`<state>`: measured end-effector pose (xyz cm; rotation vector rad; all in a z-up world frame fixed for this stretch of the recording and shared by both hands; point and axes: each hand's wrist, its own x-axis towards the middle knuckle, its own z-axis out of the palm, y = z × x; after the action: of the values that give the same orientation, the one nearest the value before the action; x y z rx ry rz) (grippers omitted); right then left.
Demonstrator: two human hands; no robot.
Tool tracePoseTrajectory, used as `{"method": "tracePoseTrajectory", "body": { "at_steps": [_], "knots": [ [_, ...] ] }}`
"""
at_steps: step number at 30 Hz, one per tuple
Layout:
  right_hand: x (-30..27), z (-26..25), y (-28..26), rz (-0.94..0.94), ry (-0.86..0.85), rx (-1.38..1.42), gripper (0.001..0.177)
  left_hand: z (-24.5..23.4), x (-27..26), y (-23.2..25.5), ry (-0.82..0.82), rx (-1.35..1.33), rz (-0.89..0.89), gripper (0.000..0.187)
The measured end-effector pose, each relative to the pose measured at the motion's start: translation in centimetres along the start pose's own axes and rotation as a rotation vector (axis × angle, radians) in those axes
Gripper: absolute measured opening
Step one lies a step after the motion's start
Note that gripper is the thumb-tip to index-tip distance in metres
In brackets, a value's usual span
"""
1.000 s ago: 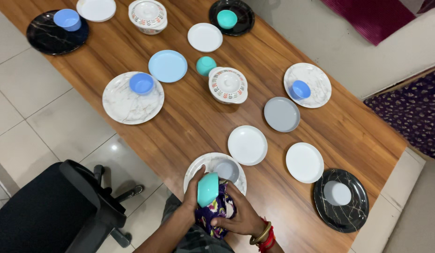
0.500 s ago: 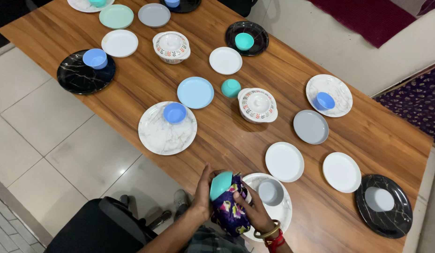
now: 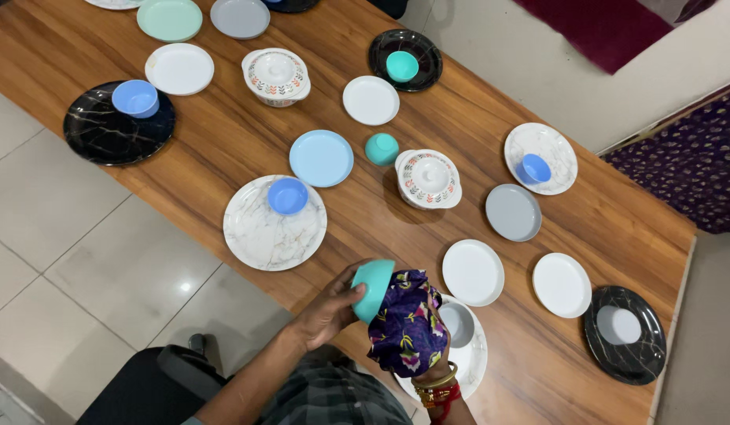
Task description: The person wipes individual bowls, plates, and cups with a cloth and sorts them into a basket or places them onto a wooden table.
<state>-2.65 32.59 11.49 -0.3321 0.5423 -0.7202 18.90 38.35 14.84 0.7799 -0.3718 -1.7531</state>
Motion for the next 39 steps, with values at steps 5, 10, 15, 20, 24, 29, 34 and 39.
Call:
{"method": "tracePoseTrajectory", "body": {
  "at_steps": [5,10,15,20,24,29,34,39],
  "knots": [
    [0.6,-1.1,-1.6,0.06,-0.01,0.051,0.061,-5.4,4.9,3.2,0.248,0.461,0.249,0.099],
    [2.5,0.2,-0.8,-0.022,0.008,0.04,0.059,-13.4,12.6,9.9,0.489,1.04,0.594,0.1],
    [5.7,2.2,1.5,-0.196,0.083,0.067,0.056,-18.3,20.5,17.7,0.647,1.424,0.475,0.106],
    [8.8,3.6,4.2,-0.267,0.351,0.117,0.055,-23.0,29.1,22.5,0.515,1.624,0.488,0.101],
    [9.6,4.1,6.0,-0.358,0.417,0.118,0.052,-26.3,34.3,22.2,0.371,1.511,0.684,0.102],
    [10.0,4.0,7.0,-0.361,0.499,0.123,0.052,-26.6,36.9,22.4,0.222,1.28,0.556,0.079],
    [10.6,4.5,7.4,-0.42,0.431,0.143,0.05,-27.2,37.2,23.2,0.332,1.381,0.622,0.068],
    [10.9,5.0,7.4,-0.397,0.515,0.143,0.051,-28.1,36.4,24.6,0.385,1.221,0.613,0.074]
  ]
}}
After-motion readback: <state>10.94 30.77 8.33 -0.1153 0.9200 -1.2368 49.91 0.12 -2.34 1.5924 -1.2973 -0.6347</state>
